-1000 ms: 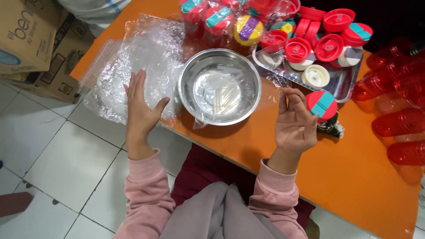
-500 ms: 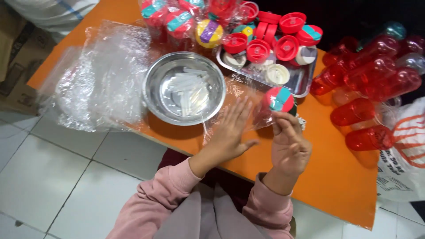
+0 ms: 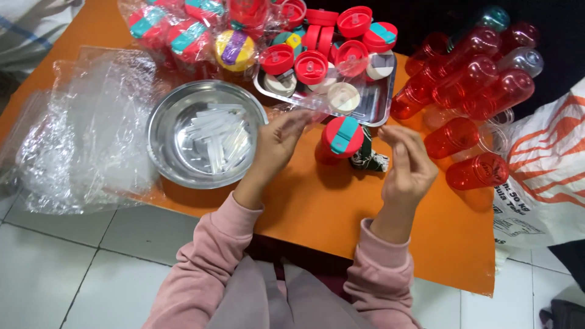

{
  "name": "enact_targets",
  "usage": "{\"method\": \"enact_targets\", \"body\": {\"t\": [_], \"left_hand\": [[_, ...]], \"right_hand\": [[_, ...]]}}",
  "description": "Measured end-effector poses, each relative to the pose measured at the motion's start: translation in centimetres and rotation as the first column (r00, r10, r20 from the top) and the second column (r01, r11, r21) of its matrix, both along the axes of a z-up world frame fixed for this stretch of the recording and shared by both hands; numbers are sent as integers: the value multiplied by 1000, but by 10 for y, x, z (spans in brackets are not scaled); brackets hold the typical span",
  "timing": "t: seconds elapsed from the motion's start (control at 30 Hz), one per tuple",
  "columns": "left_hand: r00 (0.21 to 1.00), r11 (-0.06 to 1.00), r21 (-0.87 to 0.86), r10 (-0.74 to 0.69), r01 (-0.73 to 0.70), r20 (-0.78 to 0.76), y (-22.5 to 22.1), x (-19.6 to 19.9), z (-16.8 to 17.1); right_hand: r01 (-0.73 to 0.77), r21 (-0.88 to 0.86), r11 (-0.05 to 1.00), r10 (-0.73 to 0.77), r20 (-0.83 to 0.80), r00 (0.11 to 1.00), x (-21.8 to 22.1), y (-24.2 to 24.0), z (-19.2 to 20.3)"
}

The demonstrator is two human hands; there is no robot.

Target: Assembling small plastic containers and wrapping them in plastic film

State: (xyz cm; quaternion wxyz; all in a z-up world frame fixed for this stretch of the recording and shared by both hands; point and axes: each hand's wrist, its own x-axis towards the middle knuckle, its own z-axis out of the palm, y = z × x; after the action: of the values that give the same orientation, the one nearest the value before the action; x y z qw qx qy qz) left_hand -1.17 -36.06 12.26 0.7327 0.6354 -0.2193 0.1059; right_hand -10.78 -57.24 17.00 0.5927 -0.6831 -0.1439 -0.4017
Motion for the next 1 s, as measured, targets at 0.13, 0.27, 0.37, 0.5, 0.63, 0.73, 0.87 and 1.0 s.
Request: {"method": "enact_targets", "body": {"t": [0.13,0.27,0.37,0.5,0.63,0.73,0.87,1.0], "left_hand": [[995,989,-143,-45,31,-93,-22,19,-14],[998,973,-225,28,-41,-63,-29,31,-44],[998,969,-239,51,-55,-23,-31,33,-57],[996,972,-223,85,-78,20,-30,25,-55],[994,980,-178,101,-90,52,-23,18,-47],[987,974,-176,155,-144,50,-20,11,-37],[979,972,-157,187,-173,80,-21,10,-38],[982,967,-194,182,-167,58,-21,14,-51]], "right_hand": [[82,-193,978,-100,-85,991,20,-7,6],[-8,-389,921,-78,-207,975,35,-17,-32],[-124,-420,899,-28,-339,940,37,-16,-50],[-212,-409,888,-33,-516,856,36,-2,-53],[-132,-381,915,-77,-488,870,38,-8,-66],[-129,-379,916,-90,-508,856,36,-14,-69],[-88,-343,935,-110,-518,848,33,-13,-69],[-81,-367,926,-140,-538,832,31,-12,-74]]}}
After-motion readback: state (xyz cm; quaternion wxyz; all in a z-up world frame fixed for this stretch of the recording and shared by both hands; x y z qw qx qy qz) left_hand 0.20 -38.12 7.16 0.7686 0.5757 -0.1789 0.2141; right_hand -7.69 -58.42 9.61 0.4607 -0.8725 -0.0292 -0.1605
